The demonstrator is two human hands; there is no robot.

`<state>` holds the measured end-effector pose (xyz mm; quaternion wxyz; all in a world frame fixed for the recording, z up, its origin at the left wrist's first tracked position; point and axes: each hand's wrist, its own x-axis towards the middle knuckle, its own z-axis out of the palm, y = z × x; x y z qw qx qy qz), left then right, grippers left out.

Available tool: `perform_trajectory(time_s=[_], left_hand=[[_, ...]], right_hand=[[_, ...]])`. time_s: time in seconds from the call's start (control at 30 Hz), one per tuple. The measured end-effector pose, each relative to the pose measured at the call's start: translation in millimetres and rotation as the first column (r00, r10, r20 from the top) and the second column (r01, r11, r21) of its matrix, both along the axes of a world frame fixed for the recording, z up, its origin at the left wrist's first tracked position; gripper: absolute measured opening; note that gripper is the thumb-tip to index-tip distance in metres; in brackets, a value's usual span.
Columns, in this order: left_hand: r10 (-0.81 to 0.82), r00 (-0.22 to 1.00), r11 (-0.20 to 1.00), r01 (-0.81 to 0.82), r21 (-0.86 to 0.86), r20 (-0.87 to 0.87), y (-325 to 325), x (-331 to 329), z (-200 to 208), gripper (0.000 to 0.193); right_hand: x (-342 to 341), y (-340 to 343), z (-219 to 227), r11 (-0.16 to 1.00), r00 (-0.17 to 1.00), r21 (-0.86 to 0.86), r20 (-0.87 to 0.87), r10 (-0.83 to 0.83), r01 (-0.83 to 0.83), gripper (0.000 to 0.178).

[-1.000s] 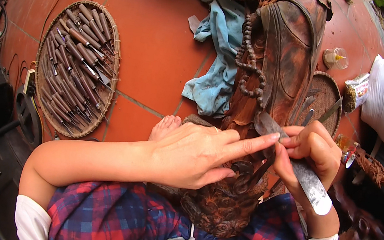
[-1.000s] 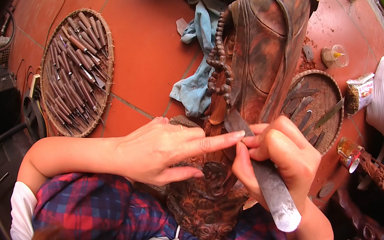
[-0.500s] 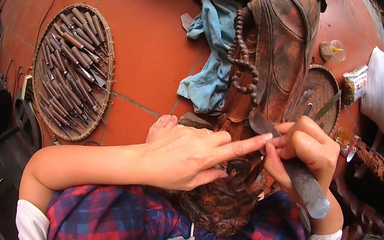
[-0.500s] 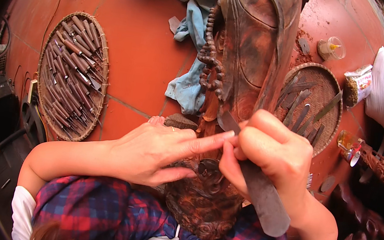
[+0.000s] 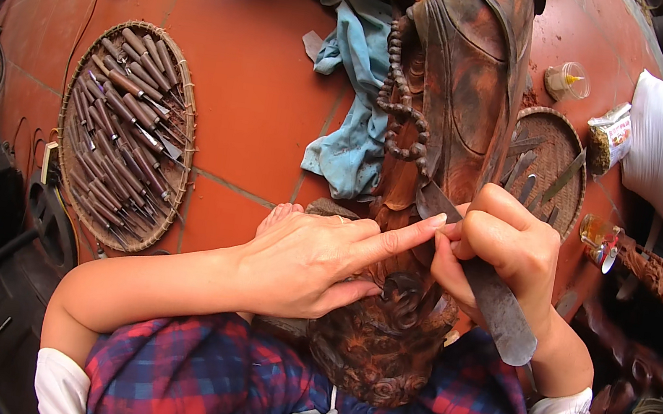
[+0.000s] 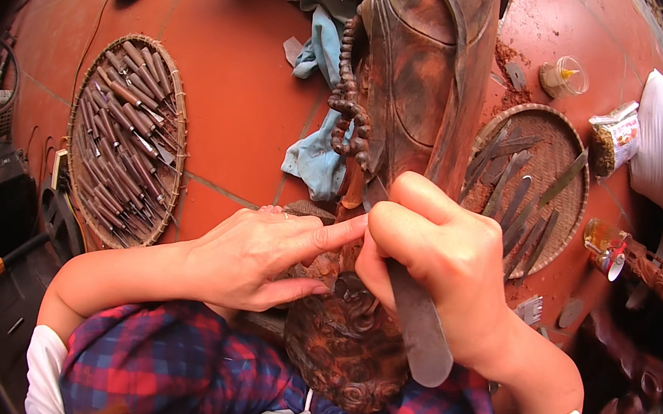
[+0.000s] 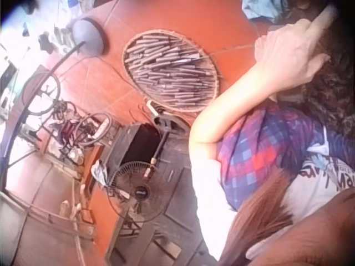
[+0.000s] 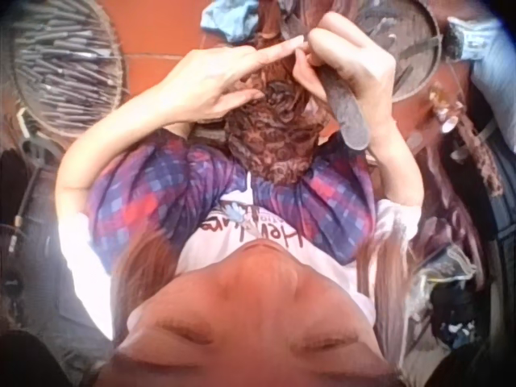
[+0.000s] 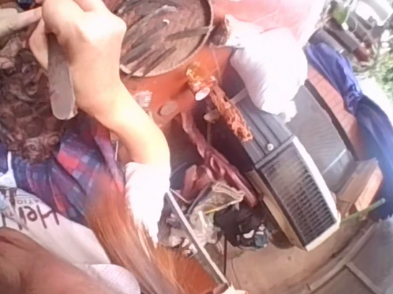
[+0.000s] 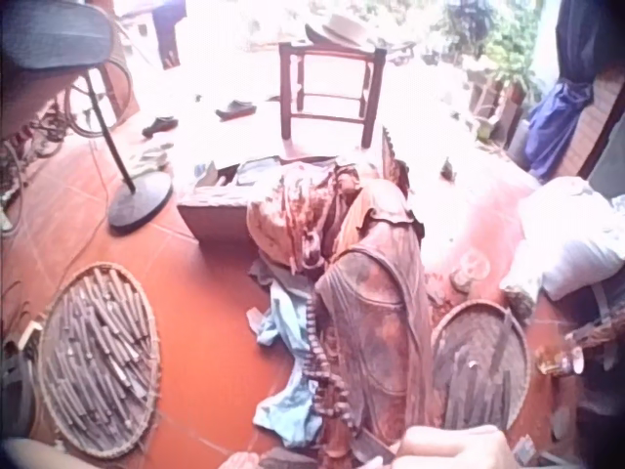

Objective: The person sits on the floor and carves a large wooden sculpture using a chisel. They hold the sculpture steady with one hand while using the other to chip away wood from the surface, focusing on refining the details of the figure's clothing and body.

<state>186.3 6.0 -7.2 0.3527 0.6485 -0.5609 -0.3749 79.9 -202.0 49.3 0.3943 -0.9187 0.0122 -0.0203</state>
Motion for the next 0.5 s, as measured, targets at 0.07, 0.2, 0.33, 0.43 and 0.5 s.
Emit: perform_trajectory(time_s=[0.07,0.2,0.33,0.43,0.5], left_hand=[[-0.026,1.000,0.999,0.026,0.036,0.004,1.7,3.5,5.6,0.089],[-0.073,0.997,0.996,0.073,0.054,-0.004,1.7,0.7,6.4,0.087],[-0.075,0.997,0.996,0.074,0.045,0.007,-1.6,5.7,10.8,0.088],[-0.064,0.998,0.997,0.064,0.037,0.015,1.0,3.5,4.2,0.088],[-0.061,0.998,0.997,0.062,0.046,-0.006,4.7,-2.2,6.6,0.087]], right_hand=[[-1.9,3.6,-4.0,0.999,0.997,-0.006,0.061,-0.053,0.054,0.025],[-12.0,7.3,-5.4,0.998,0.996,0.001,0.067,-0.055,0.056,0.025],[-1.0,8.8,-7.3,0.994,0.988,0.031,0.116,-0.104,0.101,0.026],[-6.2,8.9,-5.2,0.997,0.995,0.020,0.060,-0.080,0.079,0.025],[-3.5,9.4,7.1,0.997,0.999,0.052,-0.018,-0.047,0.048,0.025]])
